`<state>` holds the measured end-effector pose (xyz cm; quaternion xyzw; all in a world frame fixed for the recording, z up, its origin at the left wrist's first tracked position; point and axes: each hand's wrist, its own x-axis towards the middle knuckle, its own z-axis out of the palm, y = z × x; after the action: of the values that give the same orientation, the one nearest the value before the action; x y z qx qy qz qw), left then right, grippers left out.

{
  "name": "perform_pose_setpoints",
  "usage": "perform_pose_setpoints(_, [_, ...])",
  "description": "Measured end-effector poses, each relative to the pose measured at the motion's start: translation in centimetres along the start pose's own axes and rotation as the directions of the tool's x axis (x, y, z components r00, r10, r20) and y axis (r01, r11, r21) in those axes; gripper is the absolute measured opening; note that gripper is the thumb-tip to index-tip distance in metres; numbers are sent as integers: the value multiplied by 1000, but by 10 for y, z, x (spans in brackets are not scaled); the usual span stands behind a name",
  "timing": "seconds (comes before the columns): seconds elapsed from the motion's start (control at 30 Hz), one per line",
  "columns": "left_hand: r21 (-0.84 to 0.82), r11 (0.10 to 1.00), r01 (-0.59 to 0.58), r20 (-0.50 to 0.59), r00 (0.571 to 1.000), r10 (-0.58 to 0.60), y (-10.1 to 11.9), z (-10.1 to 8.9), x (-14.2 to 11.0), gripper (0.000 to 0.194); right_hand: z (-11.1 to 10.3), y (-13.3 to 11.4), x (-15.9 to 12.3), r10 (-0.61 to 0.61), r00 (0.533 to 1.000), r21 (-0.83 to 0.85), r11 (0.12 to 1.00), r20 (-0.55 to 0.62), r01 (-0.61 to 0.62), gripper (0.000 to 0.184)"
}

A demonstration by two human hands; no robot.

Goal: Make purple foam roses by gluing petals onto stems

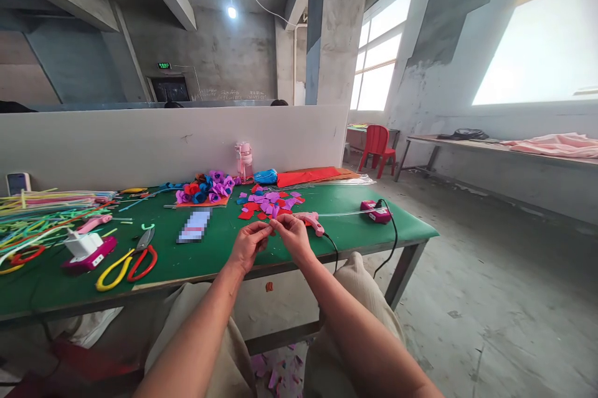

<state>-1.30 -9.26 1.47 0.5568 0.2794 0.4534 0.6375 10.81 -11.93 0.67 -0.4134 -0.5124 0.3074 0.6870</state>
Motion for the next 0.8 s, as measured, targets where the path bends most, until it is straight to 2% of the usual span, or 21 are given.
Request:
perform_pose_setpoints(0.13, [0, 1000, -8, 7, 1000, 8, 0, -1, 0, 16, 4, 1, 0, -26, 998, -36, 999, -65, 24, 25])
perform_pose_setpoints(0.3, [47, 999, -2, 28, 1000, 0, 0, 1, -1, 14, 1, 2, 4, 9, 992, 30, 1000, -123, -5, 25])
perform_pose_setpoints(0.43, [55, 998, 11, 71, 997, -15, 0, 4, -3, 16, -6, 1, 7, 21, 994, 31, 999, -109, -18, 27])
perform_pose_setpoints(0.63, [-90, 996, 29, 66, 998, -23, -2, 3, 0, 20, -8, -2, 5, 49, 997, 71, 996, 61, -53, 29])
perform_pose_setpoints(0.8, [-244, 963, 115, 33, 993, -110, -5, 2, 3, 15, -4, 0, 3, 17, 1000, 51, 999, 4, -17, 27])
